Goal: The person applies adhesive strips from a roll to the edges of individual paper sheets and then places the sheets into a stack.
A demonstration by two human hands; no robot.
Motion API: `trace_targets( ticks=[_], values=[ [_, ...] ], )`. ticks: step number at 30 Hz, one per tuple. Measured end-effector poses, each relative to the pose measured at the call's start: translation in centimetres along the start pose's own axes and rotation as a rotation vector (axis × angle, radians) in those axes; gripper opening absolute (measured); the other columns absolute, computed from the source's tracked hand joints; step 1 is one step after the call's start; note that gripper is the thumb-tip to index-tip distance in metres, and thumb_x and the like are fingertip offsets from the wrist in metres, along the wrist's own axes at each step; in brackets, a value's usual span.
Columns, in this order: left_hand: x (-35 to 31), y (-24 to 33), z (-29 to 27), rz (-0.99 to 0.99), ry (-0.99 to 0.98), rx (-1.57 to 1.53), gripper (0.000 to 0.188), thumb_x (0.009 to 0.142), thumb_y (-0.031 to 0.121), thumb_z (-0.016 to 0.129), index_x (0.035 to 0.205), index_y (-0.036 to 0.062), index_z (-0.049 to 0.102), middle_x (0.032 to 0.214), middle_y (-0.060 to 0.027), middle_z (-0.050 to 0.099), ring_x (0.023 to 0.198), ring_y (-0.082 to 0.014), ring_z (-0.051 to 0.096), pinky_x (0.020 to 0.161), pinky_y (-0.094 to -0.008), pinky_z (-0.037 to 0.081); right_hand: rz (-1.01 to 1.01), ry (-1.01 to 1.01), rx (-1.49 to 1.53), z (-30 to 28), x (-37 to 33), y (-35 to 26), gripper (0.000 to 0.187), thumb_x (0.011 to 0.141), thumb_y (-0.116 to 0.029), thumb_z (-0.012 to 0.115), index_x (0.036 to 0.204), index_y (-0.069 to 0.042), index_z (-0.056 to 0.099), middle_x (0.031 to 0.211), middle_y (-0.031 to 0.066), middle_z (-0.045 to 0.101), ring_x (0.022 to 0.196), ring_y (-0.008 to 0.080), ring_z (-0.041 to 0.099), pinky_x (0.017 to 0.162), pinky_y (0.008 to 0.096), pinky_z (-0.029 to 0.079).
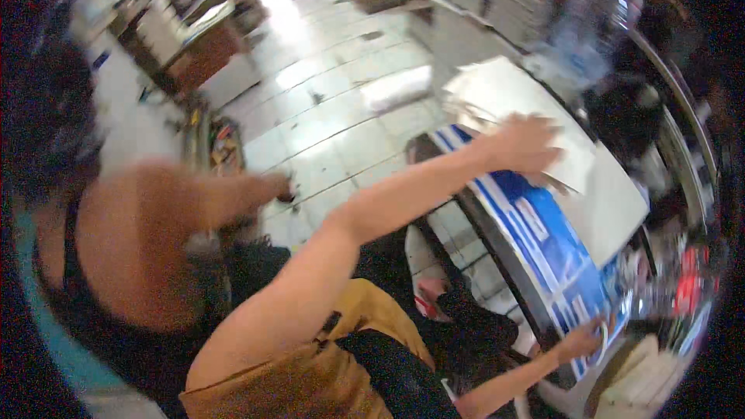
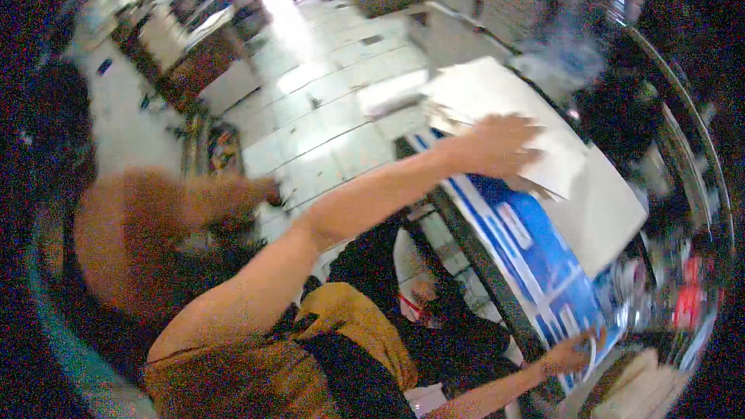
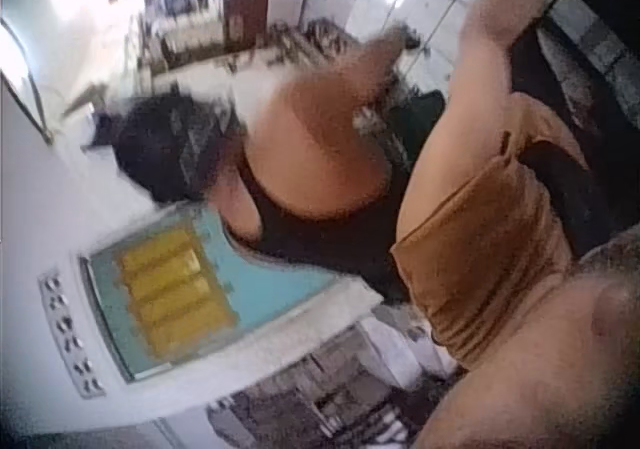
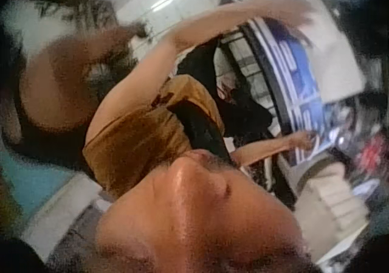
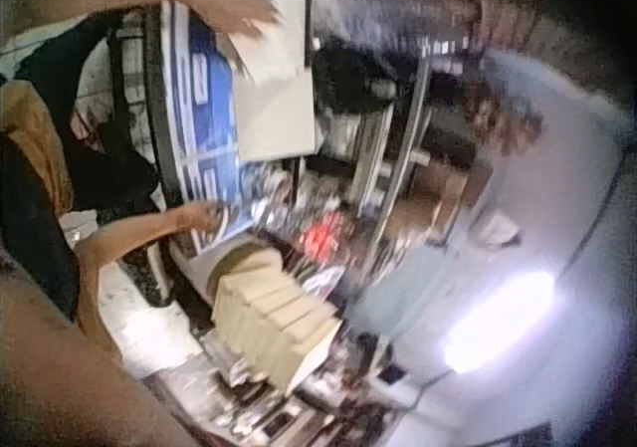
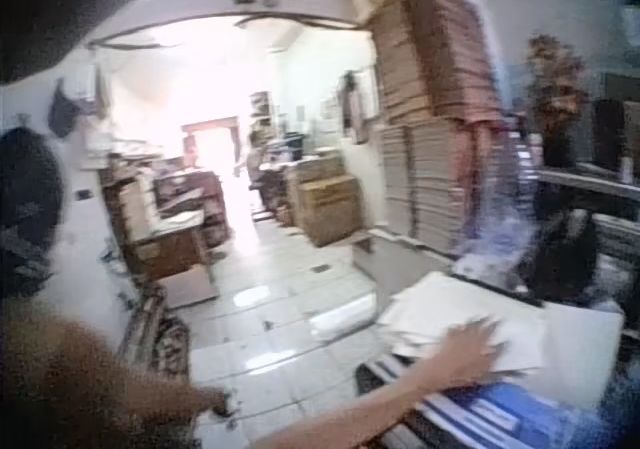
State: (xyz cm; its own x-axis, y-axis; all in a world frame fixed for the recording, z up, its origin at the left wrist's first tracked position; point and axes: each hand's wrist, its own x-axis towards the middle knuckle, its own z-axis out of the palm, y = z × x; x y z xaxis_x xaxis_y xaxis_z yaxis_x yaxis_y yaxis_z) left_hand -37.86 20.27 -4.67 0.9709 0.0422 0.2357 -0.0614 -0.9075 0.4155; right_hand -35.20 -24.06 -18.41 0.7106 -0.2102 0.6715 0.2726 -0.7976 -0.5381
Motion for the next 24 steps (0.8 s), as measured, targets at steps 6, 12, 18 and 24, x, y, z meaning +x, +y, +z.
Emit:
trace_targets(
  ticks=[6, 12, 18, 24],
  values=[
    [-1.2, 4.6, -6.3, 0.516, 0.774, -0.386, 0.043, 0.084, 0.018, 0.066, 0.125, 0.006, 0.063, 0.123, -0.0172, 0.064, 0.118, -0.0386, 0.058, 0.103, -0.0515, 0.046, -0.231, -0.016, 0.046, 3.6, 1.2, -0.8, 0.032, 0.103, -0.02, 0.063, 0.129, 0.0, 0.066, 0.132, 0.0188, 0.066, 0.115, 0.0339, 0.065, 0.098, 0.0428, 0.052],
    [-13.6, -0.1, -4.0, 0.378, 0.031, -1.036, 0.019, 0.088, 0.007, 0.055, 0.077, 0.0016, 0.071, 0.076, -0.0118, 0.07, 0.076, -0.0241, 0.068, 0.076, -0.0389, 0.052, -0.492, -0.172, 0.177, 7.6, 10.2, -0.3, 0.036, 0.104, -0.023, 0.063, 0.13, 0.002, 0.064, 0.137, 0.0201, 0.063, 0.118, 0.0326, 0.063, 0.1, 0.0428, 0.05],
    [-29.0, -13.9, 15.8, 0.119, -0.616, -0.526, 0.03, 0.092, 0.024, 0.056, 0.09, -0.001, 0.072, 0.086, -0.0182, 0.072, 0.081, -0.0329, 0.068, 0.077, -0.0461, 0.053, -0.499, -0.287, 0.189, 15.6, 14.3, -1.3, 0.044, 0.104, -0.03, 0.064, 0.131, 0.005, 0.061, 0.14, 0.0221, 0.06, 0.118, 0.0316, 0.063, 0.099, 0.0422, 0.05],
    [-51.0, -11.3, 16.7, -0.342, -1.19, -0.021, 0.032, 0.084, 0.033, 0.067, 0.092, 0.0034, 0.075, 0.092, -0.0186, 0.074, 0.082, -0.0351, 0.07, 0.072, -0.0512, 0.055, -0.493, -0.348, -0.164, 13.0, 12.9, -0.4, 0.049, 0.102, -0.031, 0.066, 0.132, 0.007, 0.06, 0.126, 0.0255, 0.066, 0.107, 0.0323, 0.066, 0.093, 0.0406, 0.052]
  ],
)
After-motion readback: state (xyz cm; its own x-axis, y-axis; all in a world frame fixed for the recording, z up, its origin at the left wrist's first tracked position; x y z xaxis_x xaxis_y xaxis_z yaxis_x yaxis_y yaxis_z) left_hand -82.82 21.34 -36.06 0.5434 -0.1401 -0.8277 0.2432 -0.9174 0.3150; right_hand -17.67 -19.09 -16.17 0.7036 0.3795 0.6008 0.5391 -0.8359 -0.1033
